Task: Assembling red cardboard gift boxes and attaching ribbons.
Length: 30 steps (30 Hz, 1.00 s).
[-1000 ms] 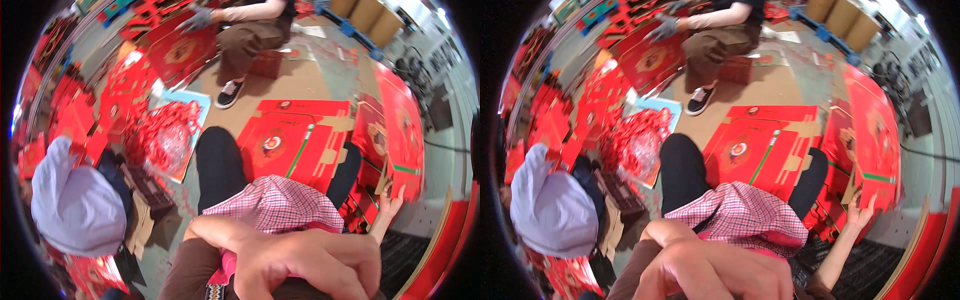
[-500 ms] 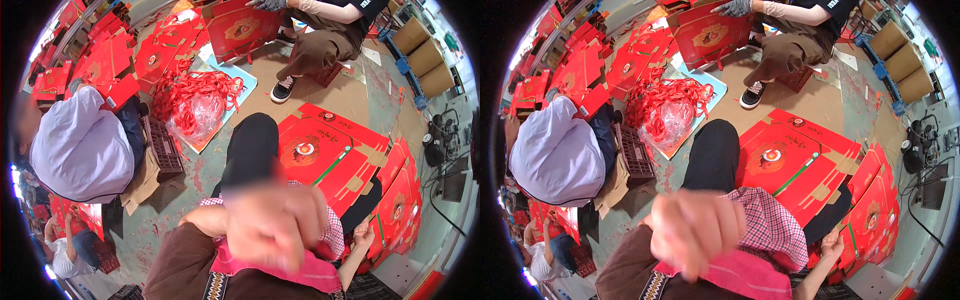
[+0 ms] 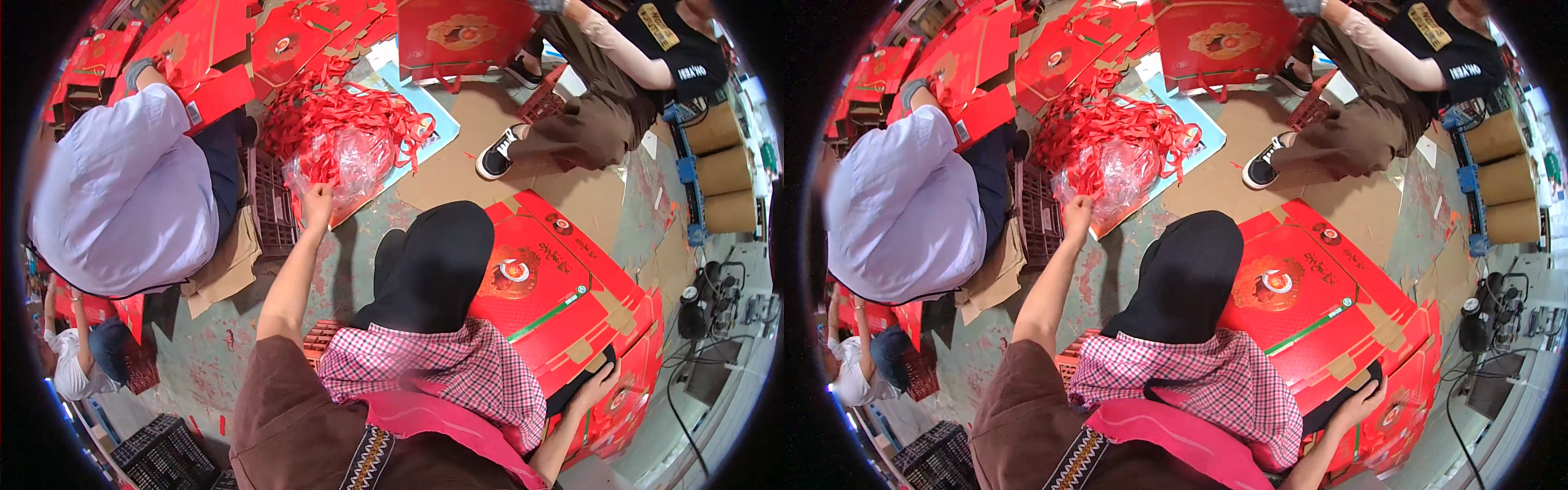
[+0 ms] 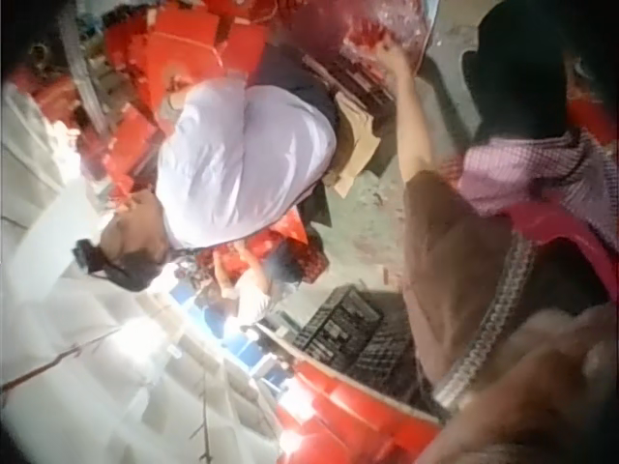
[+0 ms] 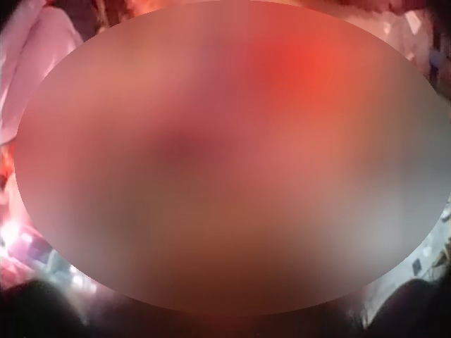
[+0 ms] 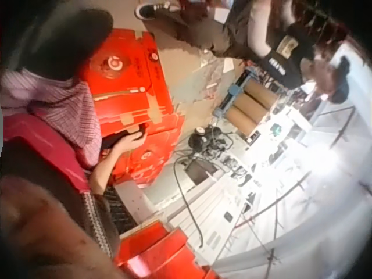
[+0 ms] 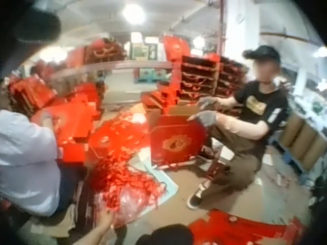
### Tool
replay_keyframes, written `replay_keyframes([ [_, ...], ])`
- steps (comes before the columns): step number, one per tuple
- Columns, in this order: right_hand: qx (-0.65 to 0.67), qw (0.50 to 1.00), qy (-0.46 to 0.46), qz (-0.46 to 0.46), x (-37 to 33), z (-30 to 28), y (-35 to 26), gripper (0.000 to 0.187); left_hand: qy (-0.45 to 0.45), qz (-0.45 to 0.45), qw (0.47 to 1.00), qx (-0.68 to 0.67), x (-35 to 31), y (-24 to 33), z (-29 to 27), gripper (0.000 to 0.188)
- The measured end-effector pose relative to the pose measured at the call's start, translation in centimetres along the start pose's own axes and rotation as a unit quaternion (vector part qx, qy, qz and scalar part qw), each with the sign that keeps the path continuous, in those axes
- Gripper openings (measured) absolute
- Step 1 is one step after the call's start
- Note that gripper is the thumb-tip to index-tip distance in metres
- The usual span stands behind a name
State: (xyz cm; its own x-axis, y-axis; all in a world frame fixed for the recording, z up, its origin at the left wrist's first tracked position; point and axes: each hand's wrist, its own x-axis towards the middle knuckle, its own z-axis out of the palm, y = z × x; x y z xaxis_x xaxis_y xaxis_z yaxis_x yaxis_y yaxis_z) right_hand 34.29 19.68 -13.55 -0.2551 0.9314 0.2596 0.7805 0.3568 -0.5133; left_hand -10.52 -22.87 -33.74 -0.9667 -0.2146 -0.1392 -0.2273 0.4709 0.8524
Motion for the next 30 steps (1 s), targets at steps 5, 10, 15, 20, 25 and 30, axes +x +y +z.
replay_keyframes([
  [5, 0.002, 1.0, -0.001, 0.009, 0.4, -0.3, 0.3, 0.044, 0.054, -0.02, 0.991, 0.119, 4.2, -2.7, 0.2, 0.027],
  [10, -0.043, 0.999, -0.009, 0.025, 0.9, -0.4, 0.8, 0.043, 0.074, 0.055, 0.993, 0.068, 9.2, -3.2, 2.5, 0.042],
  [15, -0.099, 0.995, -0.008, 0.03, 1.4, -0.6, 0.4, 0.041, 0.015, 0.011, 0.99, 0.143, 12.2, -1.6, 4.6, 0.057],
  [20, -0.071, 0.996, -0.005, 0.045, 1.4, -0.4, 0.2, 0.04, 0.037, -0.072, 0.988, 0.134, 13.9, -4.0, 7.0, 0.049],
  [25, -0.033, 0.998, 0.004, 0.05, 1.5, -0.2, 1.4, 0.041, 0.048, -0.112, 0.992, -0.024, 14.1, -6.9, 6.2, 0.018],
  [30, -0.044, 0.998, -0.013, 0.049, 1.8, -0.3, 1.7, 0.042, 0.046, -0.098, 0.955, -0.278, 13.4, -2.9, 2.7, 0.008],
])
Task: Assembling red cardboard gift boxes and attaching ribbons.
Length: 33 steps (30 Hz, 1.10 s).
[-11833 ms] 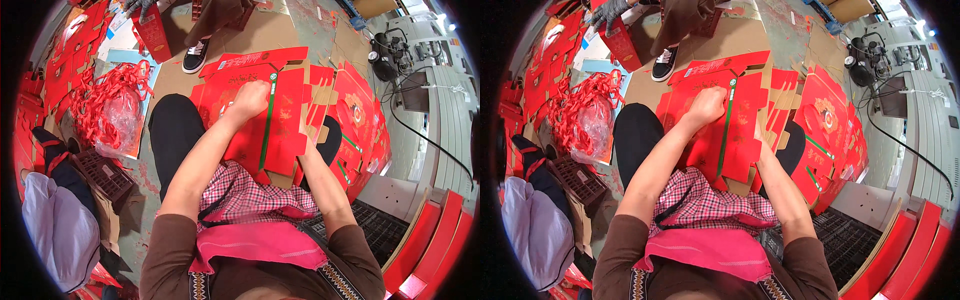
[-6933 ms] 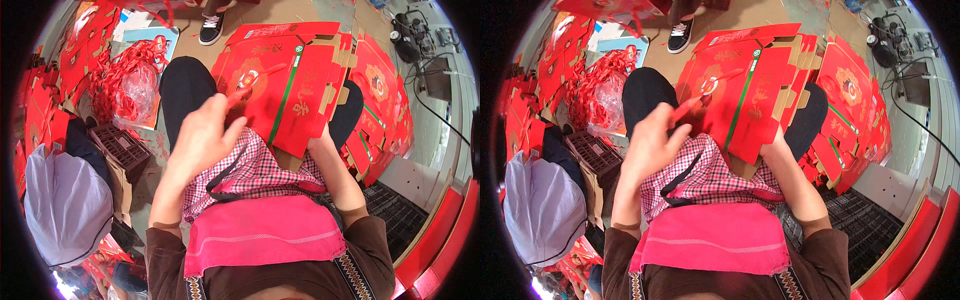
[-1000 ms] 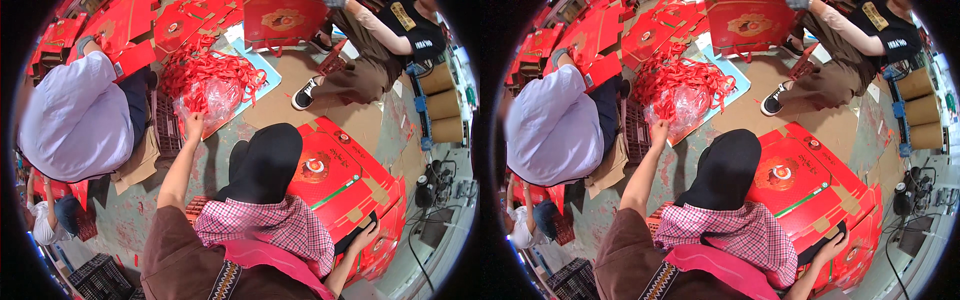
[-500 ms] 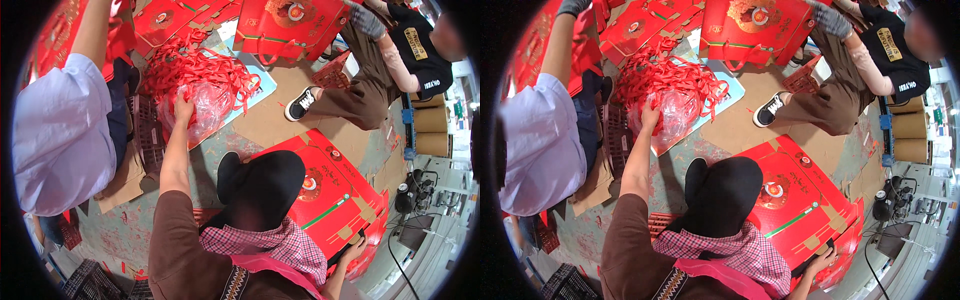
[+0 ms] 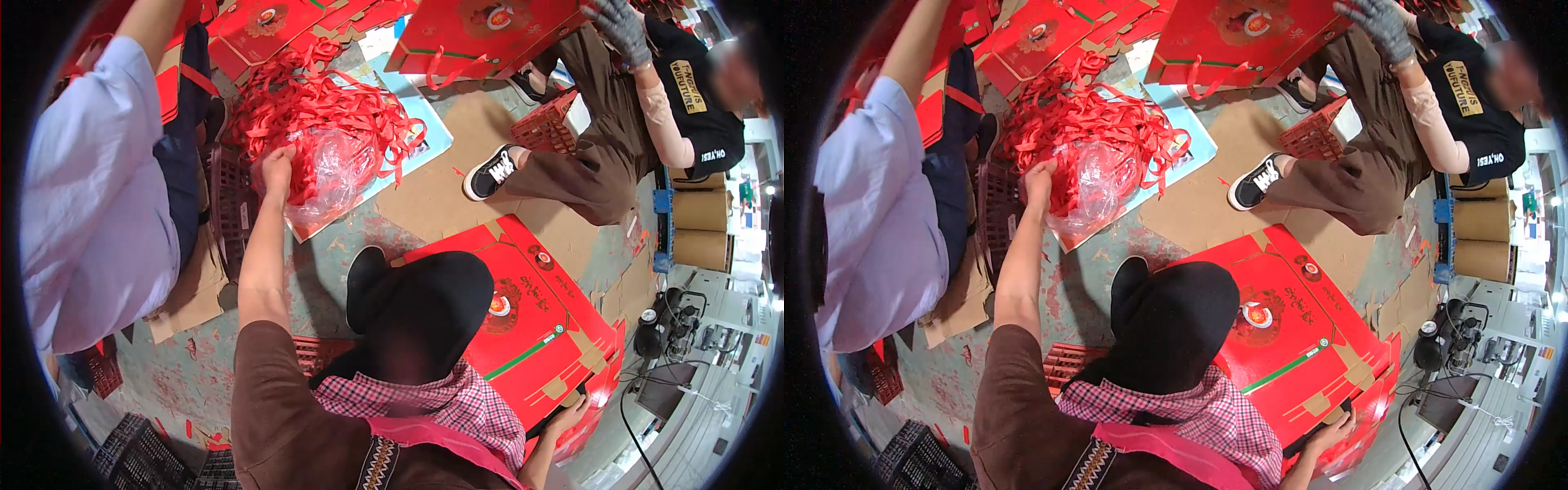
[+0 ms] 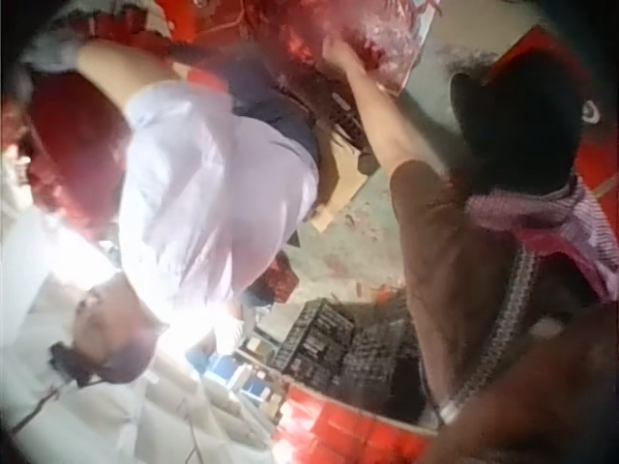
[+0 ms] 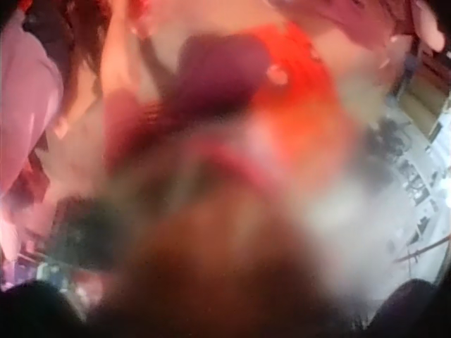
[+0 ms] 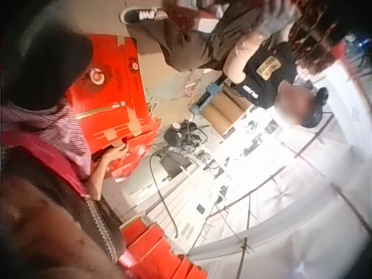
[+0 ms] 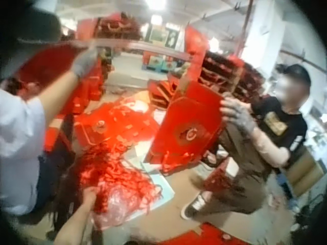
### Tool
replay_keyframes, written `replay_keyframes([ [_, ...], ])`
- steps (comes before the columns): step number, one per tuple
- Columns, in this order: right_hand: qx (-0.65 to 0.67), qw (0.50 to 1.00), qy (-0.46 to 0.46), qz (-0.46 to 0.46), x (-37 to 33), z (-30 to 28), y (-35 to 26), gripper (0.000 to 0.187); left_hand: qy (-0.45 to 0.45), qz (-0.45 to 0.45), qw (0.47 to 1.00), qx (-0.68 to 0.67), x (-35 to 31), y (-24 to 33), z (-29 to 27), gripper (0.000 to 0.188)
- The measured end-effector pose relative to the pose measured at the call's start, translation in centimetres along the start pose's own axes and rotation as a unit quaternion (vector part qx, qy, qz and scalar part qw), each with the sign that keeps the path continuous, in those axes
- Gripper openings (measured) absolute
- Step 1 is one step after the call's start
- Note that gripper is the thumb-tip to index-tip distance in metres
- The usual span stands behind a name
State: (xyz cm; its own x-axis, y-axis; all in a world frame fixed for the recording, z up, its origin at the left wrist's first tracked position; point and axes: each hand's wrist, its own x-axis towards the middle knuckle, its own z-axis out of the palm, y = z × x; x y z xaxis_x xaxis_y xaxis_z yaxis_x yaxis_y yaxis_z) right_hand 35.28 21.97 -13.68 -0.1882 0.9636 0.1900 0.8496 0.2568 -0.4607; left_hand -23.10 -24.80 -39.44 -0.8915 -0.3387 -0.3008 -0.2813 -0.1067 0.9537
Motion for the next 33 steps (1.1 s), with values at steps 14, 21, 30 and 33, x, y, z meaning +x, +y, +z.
replay_keyframes([
  [14, 0.06, 0.997, 0.014, -0.042, -1.4, 0.7, -0.7, 0.04, -0.216, 0.2, 0.908, -0.299, -9.6, 24.5, 1.9, 0.01],
  [21, 0.155, 0.986, 0.046, -0.035, -2.3, 0.0, -0.2, 0.032, -0.419, 0.102, 0.867, -0.25, -19.6, 28.8, 8.8, 0.015],
  [30, 0.134, 0.97, 0.063, -0.19, -2.0, -1.6, -6.9, 0.02, -0.542, 0.072, 0.831, -0.106, -35.6, 27.0, 15.4, 0.012],
  [33, 0.039, 0.973, 0.005, -0.227, -0.1, -0.2, -6.8, 0.024, -0.612, -0.021, 0.785, -0.1, -38.8, 23.9, 17.2, 0.016],
])
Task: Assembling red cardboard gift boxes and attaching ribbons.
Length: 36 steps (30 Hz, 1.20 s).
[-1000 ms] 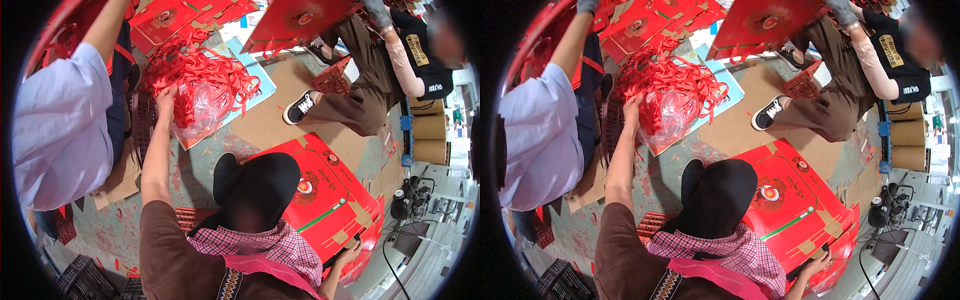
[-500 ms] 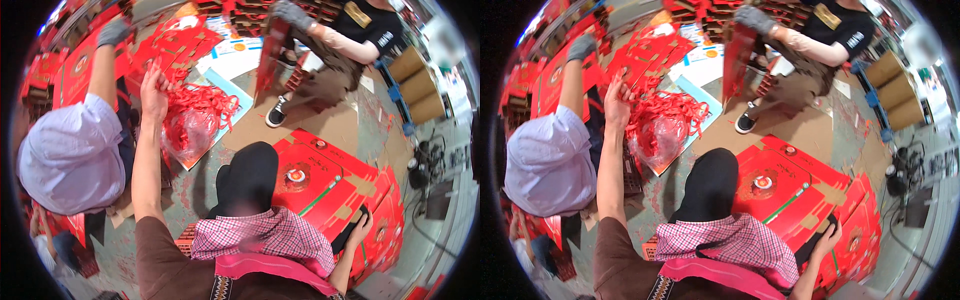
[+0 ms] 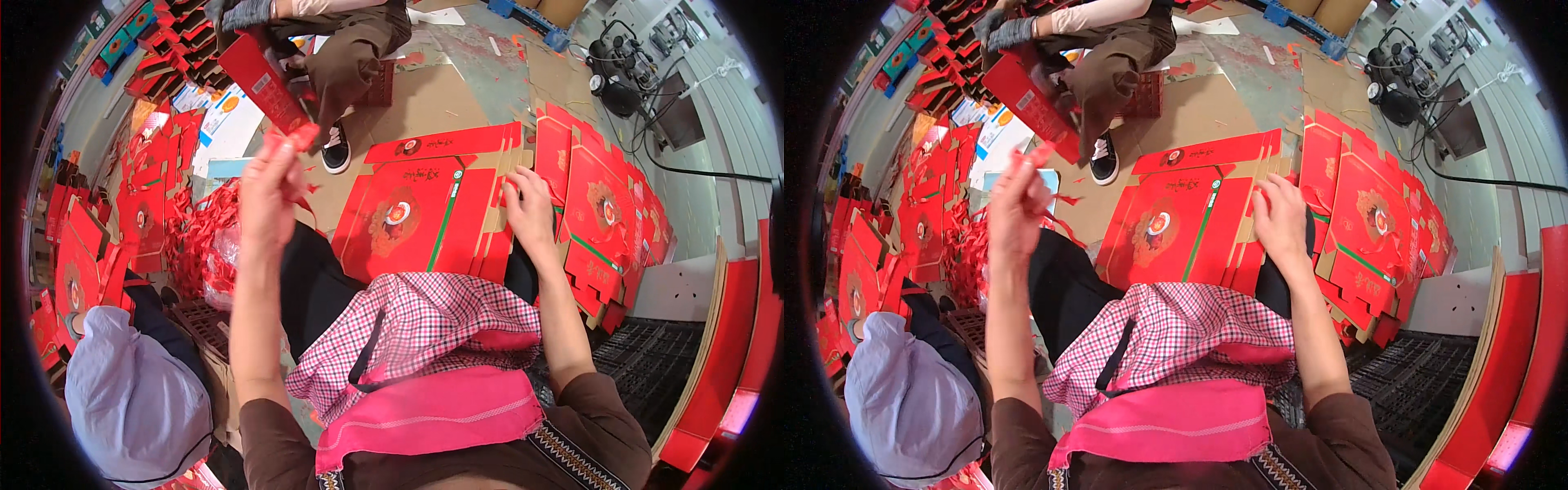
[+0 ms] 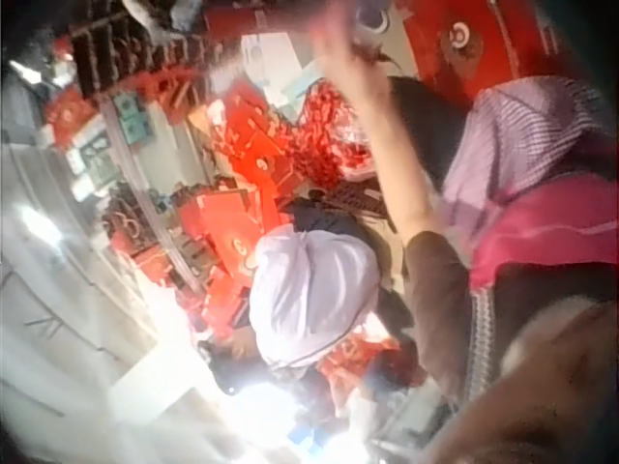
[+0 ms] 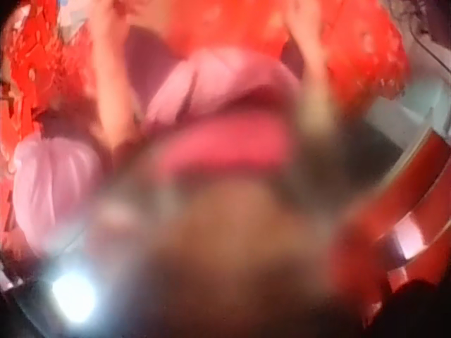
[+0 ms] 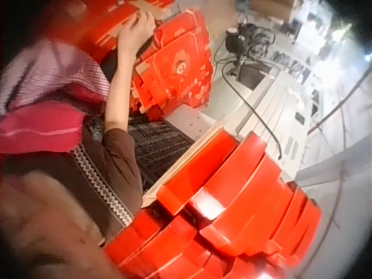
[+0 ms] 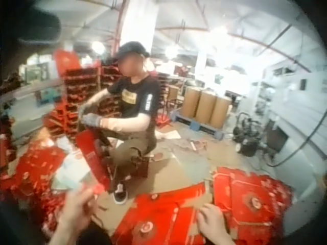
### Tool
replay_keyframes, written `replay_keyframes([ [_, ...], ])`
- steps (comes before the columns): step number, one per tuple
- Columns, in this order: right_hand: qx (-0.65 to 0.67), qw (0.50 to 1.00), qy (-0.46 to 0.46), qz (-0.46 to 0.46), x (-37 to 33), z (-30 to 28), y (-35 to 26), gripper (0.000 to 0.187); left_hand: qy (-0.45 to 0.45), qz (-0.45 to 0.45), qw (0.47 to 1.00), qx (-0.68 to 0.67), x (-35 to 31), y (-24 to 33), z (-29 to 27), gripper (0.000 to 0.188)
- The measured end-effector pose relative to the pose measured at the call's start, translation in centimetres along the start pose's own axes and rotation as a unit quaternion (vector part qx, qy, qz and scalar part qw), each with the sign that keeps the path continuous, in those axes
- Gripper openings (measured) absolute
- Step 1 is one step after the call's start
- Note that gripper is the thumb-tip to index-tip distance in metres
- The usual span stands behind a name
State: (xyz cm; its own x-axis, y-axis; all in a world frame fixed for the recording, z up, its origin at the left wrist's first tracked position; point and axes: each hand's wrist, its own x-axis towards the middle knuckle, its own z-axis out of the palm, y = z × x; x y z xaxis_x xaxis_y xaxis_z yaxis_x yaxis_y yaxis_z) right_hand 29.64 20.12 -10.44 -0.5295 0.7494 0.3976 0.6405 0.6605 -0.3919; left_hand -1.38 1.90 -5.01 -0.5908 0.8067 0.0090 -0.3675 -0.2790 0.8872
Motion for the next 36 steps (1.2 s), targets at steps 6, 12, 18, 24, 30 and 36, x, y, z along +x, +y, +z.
replay_keyframes([
  [6, -0.27, 0.95, -0.155, -0.006, 4.1, 2.8, -1.4, 0.041, 0.014, -0.175, 0.979, -0.107, -2.3, -6.6, 3.5, 0.02],
  [12, -0.343, 0.914, -0.213, -0.021, 4.6, 5.5, -1.3, 0.054, 0.037, -0.218, 0.961, -0.169, -3.7, -11.6, 4.5, 0.014],
  [18, -0.239, 0.948, -0.203, 0.052, 5.6, 6.1, -2.0, 0.044, 0.017, -0.264, 0.946, -0.19, -3.3, -14.4, 1.6, 0.014],
  [24, 0.28, 0.85, -0.274, 0.353, 6.5, 7.6, -0.1, 0.027, 0.032, -0.306, 0.941, -0.139, -2.8, -14.9, 2.8, 0.019],
  [30, 0.691, 0.45, -0.303, 0.478, 2.4, 8.6, -2.8, 0.031, 0.064, -0.304, 0.932, -0.184, -3.0, -14.7, 2.8, 0.019],
  [36, 0.542, 0.602, -0.271, 0.52, 0.9, 9.8, -1.3, 0.027, 0.11, -0.253, 0.942, -0.191, -2.7, -15.5, 3.0, 0.012],
])
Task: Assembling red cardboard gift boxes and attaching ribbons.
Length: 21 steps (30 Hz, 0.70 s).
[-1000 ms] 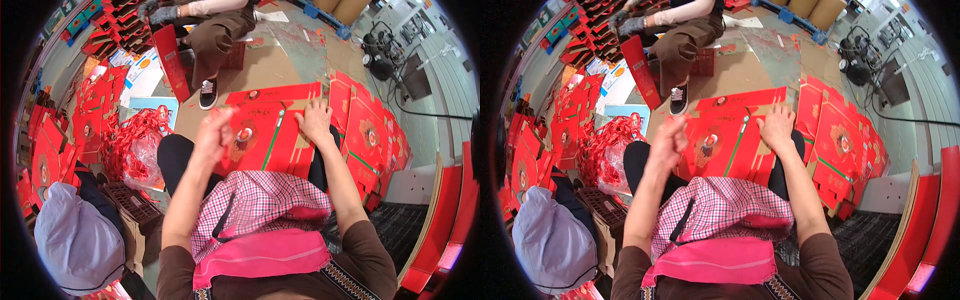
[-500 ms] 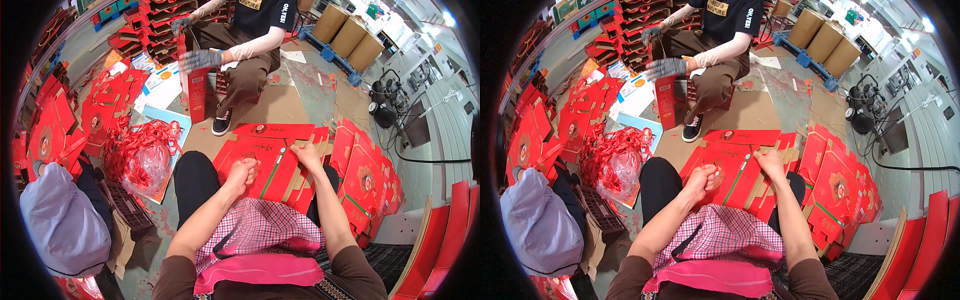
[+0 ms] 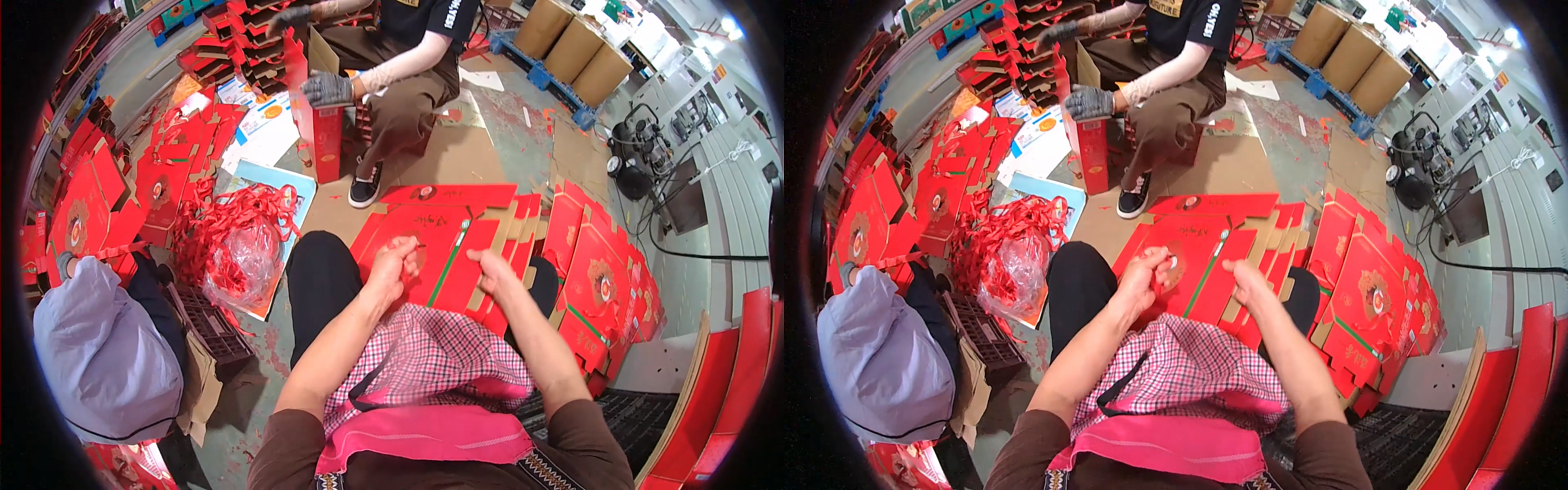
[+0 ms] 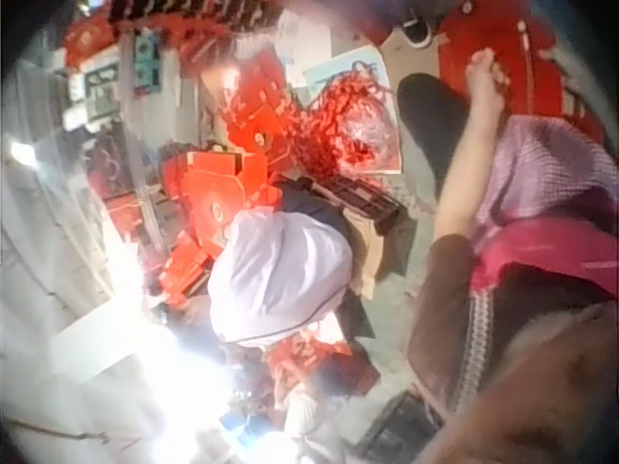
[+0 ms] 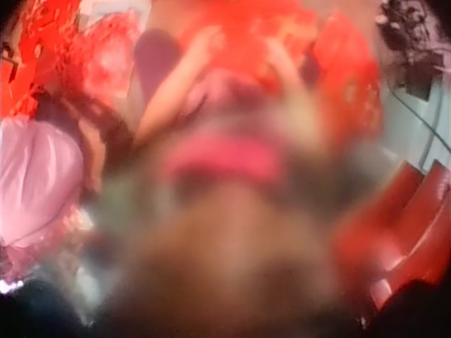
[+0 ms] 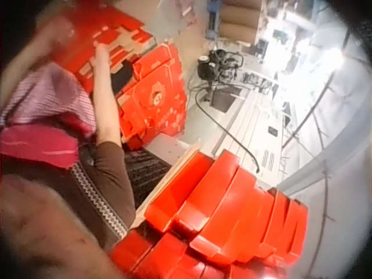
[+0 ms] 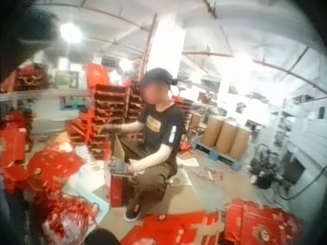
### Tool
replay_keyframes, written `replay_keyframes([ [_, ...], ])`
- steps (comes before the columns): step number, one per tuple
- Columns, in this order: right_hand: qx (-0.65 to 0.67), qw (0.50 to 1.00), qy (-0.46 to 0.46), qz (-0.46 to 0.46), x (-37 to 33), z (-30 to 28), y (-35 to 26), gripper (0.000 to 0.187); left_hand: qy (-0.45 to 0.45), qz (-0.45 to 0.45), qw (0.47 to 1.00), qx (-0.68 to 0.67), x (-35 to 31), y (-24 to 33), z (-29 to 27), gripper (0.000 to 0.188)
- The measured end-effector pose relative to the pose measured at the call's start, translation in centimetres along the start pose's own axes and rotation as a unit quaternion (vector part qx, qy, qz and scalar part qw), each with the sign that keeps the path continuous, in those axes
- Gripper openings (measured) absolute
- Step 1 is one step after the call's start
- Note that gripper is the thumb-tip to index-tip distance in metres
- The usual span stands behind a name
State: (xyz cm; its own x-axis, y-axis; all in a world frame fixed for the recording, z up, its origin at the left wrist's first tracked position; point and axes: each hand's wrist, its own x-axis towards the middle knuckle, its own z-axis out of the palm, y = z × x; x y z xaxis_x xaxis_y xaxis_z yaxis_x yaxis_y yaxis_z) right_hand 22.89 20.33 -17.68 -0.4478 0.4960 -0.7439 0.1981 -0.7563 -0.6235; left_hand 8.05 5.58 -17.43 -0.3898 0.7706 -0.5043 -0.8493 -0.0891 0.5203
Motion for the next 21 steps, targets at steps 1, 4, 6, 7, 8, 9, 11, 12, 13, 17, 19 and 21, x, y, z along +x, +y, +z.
replay_keyframes([
  [1, -0.046, 0.998, 0.038, -0.017, 0.2, -0.1, -0.8, 0.024, -0.028, 0.021, 0.999, -0.007, 0.4, -0.1, -0.4, 0.011],
  [4, -0.159, 0.987, 0.005, -0.019, -1.6, 0.7, -4.3, 0.019, -0.031, 0.097, 0.995, -0.018, 1.5, -0.3, -1.5, 0.013],
  [6, -0.228, 0.973, -0.012, -0.02, -3.2, 1.9, -5.5, 0.013, -0.037, 0.083, 0.996, -0.019, 2.3, -0.4, -1.9, 0.012],
  [7, -0.234, 0.972, 0.004, -0.027, -4.0, 2.9, -5.4, 0.012, -0.037, 0.061, 0.997, -0.032, 2.8, -0.5, -1.7, 0.011],
  [8, -0.234, 0.972, 0.007, -0.018, -3.8, 2.8, -4.6, 0.012, -0.036, 0.041, 0.997, -0.046, 3.1, -0.8, -1.7, 0.01],
  [9, -0.232, 0.973, 0.006, 0.01, -3.4, 2.6, -3.8, 0.014, -0.023, 0.032, 0.999, -0.023, 3.4, -1.3, -1.4, 0.008],
  [11, -0.253, 0.967, 0.008, 0.039, -1.9, 1.9, -2.1, 0.024, -0.019, 0.006, 1.0, -0.003, 4.2, -2.3, -1.2, 0.002],
  [12, -0.257, 0.965, 0.007, 0.045, -2.3, 2.1, -1.6, 0.024, 0.003, 0.003, 1.0, 0.022, 4.4, -3.1, -1.3, 0.002],
  [13, -0.182, 0.983, -0.013, 0.036, -2.7, 2.4, -1.3, 0.027, 0.024, -0.001, 0.999, 0.046, 4.6, -3.7, -1.4, 0.004],
  [17, 0.033, 0.991, -0.126, 0.033, -3.4, 2.9, -0.3, 0.029, 0.013, -0.028, 0.996, 0.086, 5.5, -5.1, -1.1, 0.005],
  [19, 0.157, 0.969, -0.189, 0.0, -3.3, 3.2, 0.3, 0.04, 0.031, -0.028, 0.993, 0.107, 5.7, -5.6, -1.2, 0.004],
  [21, 0.184, 0.967, -0.178, -0.019, -3.4, 3.8, 0.7, 0.042, 0.033, 0.011, 0.986, 0.166, 6.0, -5.4, -1.4, 0.004],
])
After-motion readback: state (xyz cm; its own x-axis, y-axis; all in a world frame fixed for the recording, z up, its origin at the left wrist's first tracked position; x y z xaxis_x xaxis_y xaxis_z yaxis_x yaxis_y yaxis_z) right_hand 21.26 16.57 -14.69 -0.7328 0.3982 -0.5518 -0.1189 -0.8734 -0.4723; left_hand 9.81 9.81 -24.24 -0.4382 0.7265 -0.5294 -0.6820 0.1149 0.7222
